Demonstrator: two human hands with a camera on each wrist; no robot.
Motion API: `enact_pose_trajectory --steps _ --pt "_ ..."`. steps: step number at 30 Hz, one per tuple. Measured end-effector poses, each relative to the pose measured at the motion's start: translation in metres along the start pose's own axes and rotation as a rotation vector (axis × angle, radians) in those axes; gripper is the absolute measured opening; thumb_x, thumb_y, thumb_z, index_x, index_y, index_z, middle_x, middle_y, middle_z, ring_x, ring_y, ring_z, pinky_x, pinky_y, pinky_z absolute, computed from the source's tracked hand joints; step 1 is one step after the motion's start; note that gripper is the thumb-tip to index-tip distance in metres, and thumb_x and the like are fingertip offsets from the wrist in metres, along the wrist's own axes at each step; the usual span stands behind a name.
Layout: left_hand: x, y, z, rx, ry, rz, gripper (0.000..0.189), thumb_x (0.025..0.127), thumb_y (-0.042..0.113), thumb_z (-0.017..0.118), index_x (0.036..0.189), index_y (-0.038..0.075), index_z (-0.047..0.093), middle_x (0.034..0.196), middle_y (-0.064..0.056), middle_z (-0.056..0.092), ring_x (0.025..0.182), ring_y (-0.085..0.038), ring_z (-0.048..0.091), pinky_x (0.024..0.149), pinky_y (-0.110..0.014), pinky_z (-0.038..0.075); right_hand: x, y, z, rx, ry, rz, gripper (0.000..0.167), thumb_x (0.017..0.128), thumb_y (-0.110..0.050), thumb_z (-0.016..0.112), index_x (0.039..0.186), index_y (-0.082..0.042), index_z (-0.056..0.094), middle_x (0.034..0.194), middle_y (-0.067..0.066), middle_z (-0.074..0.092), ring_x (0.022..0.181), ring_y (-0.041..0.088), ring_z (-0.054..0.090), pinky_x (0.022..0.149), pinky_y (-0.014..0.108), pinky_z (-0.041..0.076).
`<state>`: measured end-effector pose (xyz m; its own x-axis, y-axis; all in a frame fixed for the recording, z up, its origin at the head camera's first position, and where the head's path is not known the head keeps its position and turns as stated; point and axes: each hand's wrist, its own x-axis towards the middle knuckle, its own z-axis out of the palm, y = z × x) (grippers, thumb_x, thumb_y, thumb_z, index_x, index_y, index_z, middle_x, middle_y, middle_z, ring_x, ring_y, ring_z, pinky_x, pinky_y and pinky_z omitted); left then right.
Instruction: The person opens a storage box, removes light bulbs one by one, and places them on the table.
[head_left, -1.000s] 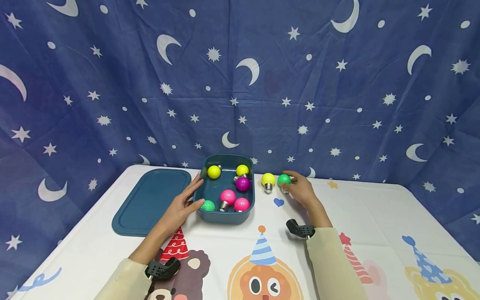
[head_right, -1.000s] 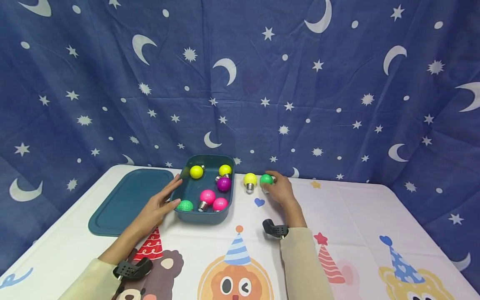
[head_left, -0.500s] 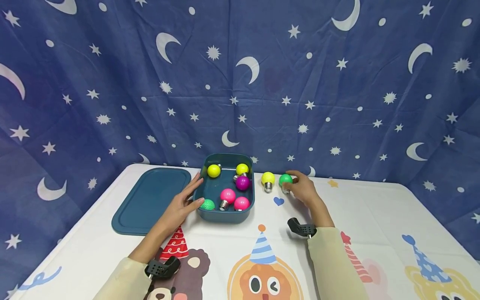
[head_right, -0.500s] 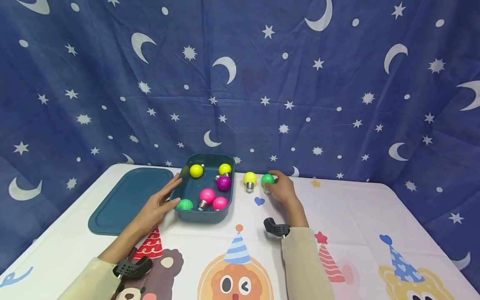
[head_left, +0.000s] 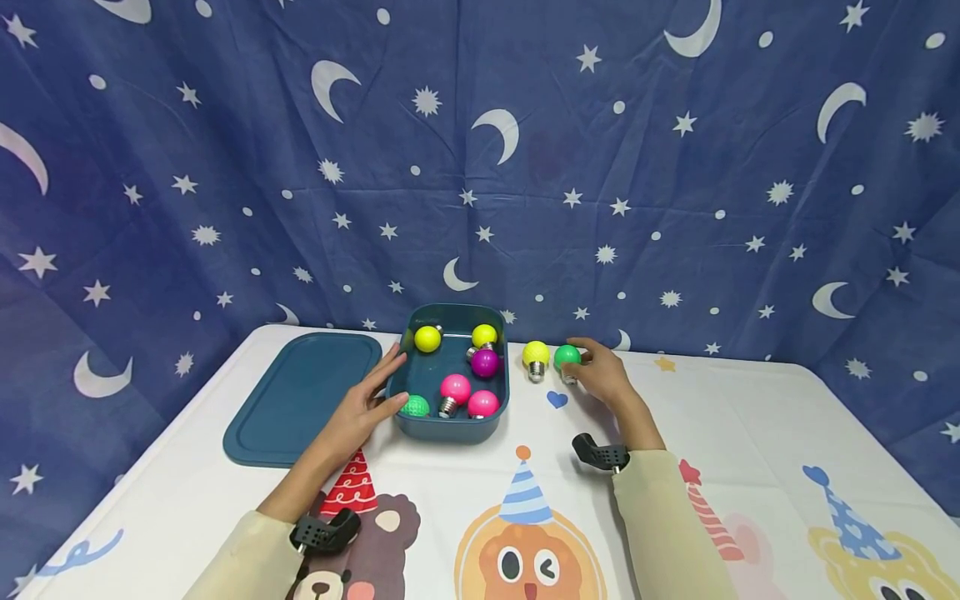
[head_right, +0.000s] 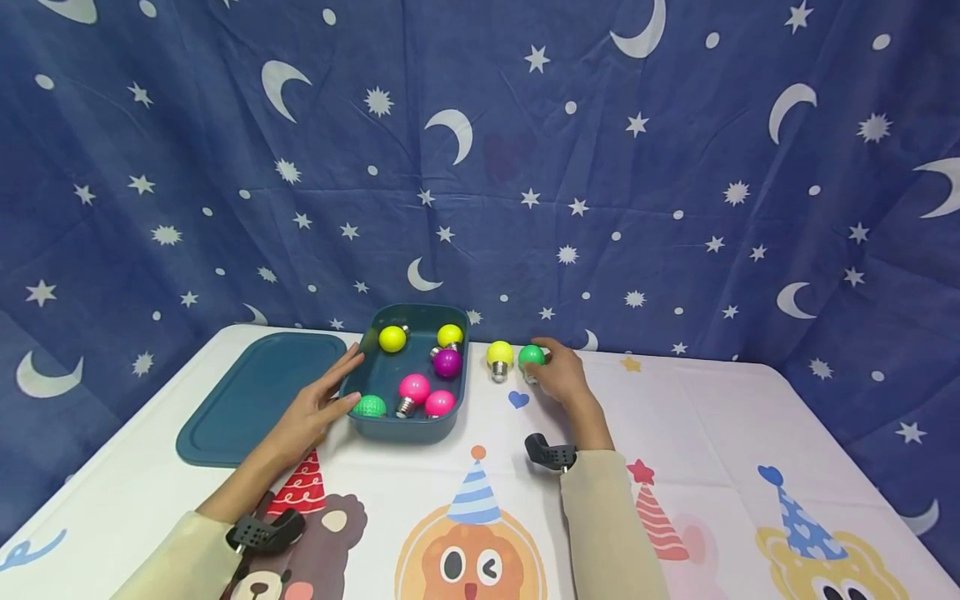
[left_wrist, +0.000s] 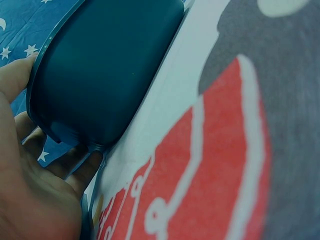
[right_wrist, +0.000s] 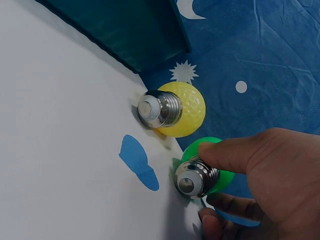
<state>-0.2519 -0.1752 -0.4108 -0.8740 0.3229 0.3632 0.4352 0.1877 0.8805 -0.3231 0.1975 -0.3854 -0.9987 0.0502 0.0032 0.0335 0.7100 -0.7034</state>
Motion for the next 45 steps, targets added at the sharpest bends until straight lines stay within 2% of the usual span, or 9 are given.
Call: enact_pose_trajectory --steps 8,14,28,39,45 --pt "0.002 -0.001 -0.001 0.002 -0.004 0.008 0.059 0.095 0.013 0.058 0.149 0.011 0.034 0.159 -0.005 0.013 0.142 -0.033 0.016 0.109 -0.057 0.023 0.002 0.002 -0.001 -0.004 0.027 -0.021 0.053 0.089 -0.02 0.065 0.139 -0.009 0.049 0.126 0.025 0.053 0.109 0.037 0.053 0.084 0.045 0.048" --pt "0.002 0.0 -0.002 0.004 -0.002 0.005 0.059 0.095 0.014 0.058 0.149 0.011 0.034 0.159 -0.003 0.013 0.143 -0.033 0.015 0.109 -0.057 0.022 0.003 0.006 -0.004 -0.003 0.051 -0.033 0.051 0.09 -0.017 0.064 0.138 -0.007 0.049 0.125 0.025 0.053 0.109 0.037 0.052 0.088 0.046 0.046" --pt "0.001 0.0 -0.002 -0.005 -0.002 -0.006 0.06 0.095 0.014 0.058 0.15 0.011 0.033 0.159 -0.003 0.013 0.143 -0.032 0.015 0.109 -0.057 0.022 0.003 0.008 -0.004 0.003 0.029 -0.038 0.054 0.09 -0.018 0.065 0.141 -0.01 0.047 0.129 0.025 0.05 0.114 0.039 0.049 0.092 0.049 0.044" --pt "0.001 0.001 -0.002 0.001 0.0 -0.027 0.06 0.095 0.016 0.059 0.15 0.012 0.034 0.159 -0.001 0.013 0.143 -0.033 0.015 0.109 -0.056 0.023 0.002 0.007 -0.01 0.007 0.021 -0.044 0.058 0.091 -0.023 0.064 0.143 -0.007 0.042 0.133 0.027 0.048 0.119 0.042 0.047 0.093 0.052 0.042" --pt "0.001 0.0 -0.001 -0.003 0.0 -0.024 0.06 0.095 0.015 0.059 0.15 0.011 0.034 0.159 -0.003 0.012 0.143 -0.033 0.015 0.109 -0.056 0.024 -0.004 -0.001 -0.02 -0.007 0.067 -0.073 0.059 0.093 -0.026 0.062 0.143 -0.004 0.04 0.134 0.027 0.045 0.122 0.044 0.044 0.095 0.055 0.041"
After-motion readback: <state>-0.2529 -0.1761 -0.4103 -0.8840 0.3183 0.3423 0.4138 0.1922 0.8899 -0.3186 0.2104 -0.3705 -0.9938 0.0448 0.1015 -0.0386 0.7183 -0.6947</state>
